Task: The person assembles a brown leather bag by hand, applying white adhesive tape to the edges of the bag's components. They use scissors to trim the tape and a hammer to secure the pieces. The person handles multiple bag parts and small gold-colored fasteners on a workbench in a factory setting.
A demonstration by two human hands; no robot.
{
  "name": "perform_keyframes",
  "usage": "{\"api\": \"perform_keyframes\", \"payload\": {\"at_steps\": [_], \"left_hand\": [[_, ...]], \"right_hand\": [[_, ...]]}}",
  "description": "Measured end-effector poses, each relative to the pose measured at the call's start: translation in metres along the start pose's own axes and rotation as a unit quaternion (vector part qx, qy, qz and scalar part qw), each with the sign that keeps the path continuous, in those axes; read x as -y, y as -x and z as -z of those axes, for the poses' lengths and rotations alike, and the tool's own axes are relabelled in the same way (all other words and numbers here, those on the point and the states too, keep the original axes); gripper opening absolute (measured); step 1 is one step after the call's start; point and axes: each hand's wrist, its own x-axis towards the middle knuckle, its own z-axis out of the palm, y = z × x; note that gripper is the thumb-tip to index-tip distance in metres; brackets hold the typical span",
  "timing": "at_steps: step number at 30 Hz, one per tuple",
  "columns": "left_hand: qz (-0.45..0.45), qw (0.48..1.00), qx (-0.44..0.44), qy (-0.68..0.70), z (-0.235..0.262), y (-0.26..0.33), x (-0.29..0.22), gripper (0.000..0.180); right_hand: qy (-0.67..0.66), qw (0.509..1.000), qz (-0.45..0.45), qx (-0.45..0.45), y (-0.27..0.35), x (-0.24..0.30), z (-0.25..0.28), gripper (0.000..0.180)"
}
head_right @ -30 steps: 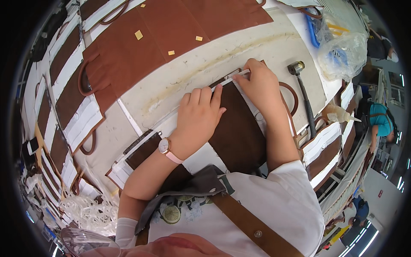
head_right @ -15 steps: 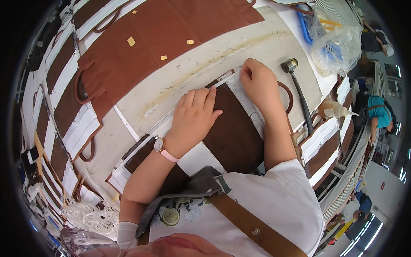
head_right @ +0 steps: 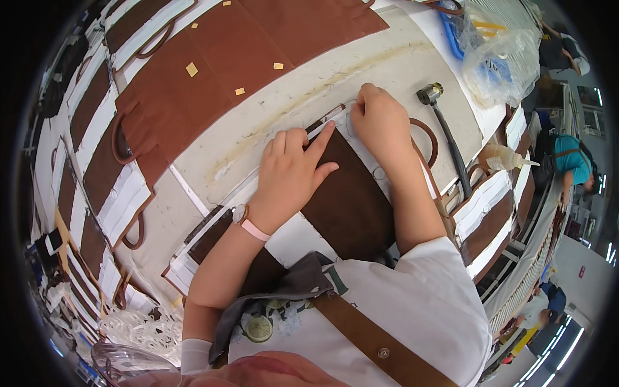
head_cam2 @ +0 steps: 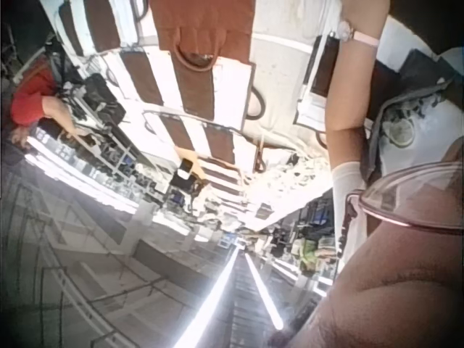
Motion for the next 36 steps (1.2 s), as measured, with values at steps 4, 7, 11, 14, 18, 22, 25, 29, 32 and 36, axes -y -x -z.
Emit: {"api": "perform_keyframes", "payload": {"at_steps": [4, 7, 11, 14, 18, 22, 25, 29, 32, 36], "left_hand": [[0.002, 1.0, 0.003, -0.004, -0.002, 0.0, 0.001, 0.066], [0.002, 1.0, -0.002, -0.011, -0.003, 0.001, 0.001, 0.066], [-0.002, 1.0, -0.007, -0.003, -0.003, 0.0, 0.001, 0.065], [-0.005, 1.0, -0.014, -0.005, -0.002, 0.0, -0.001, 0.063], [-0.006, 1.0, -0.025, -0.01, -0.006, 0.0, 0.0, 0.061], [0.002, 1.0, -0.025, 0.001, -0.008, 0.0, 0.001, 0.061], [0.008, 0.999, -0.047, 0.011, -0.007, 0.001, 0.001, 0.061], [0.0, 0.998, -0.06, -0.005, -0.004, 0.025, -0.002, 0.066], [0.003, 1.0, -0.003, 0.011, 0.015, 0.077, -0.008, 0.069], [0.15, 0.986, 0.076, -0.016, 0.08, 0.155, -0.007, 0.073]], "right_hand": [[0.034, 0.999, -0.018, -0.025, 0.003, 0.001, 0.017, 0.008], [0.024, 0.999, 0.038, 0.02, 0.013, 0.004, 0.028, 0.019], [0.066, 0.993, 0.097, 0.015, 0.028, 0.008, 0.022, 0.028], [0.141, 0.979, 0.144, -0.011, 0.033, -0.001, 0.008, 0.029], [0.114, 0.985, 0.122, 0.037, 0.025, -0.004, 0.013, 0.033], [0.129, 0.97, 0.204, -0.018, 0.031, 0.004, 0.011, 0.041], [0.049, 0.974, 0.219, 0.028, 0.054, 0.008, -0.009, 0.044], [0.057, 0.966, 0.245, 0.056, 0.043, -0.019, -0.001, 0.043], [0.013, 0.973, 0.222, 0.058, 0.043, -0.024, -0.006, 0.044], [0.064, 0.96, 0.262, 0.08, 0.081, 0.037, -0.003, 0.054]]}}
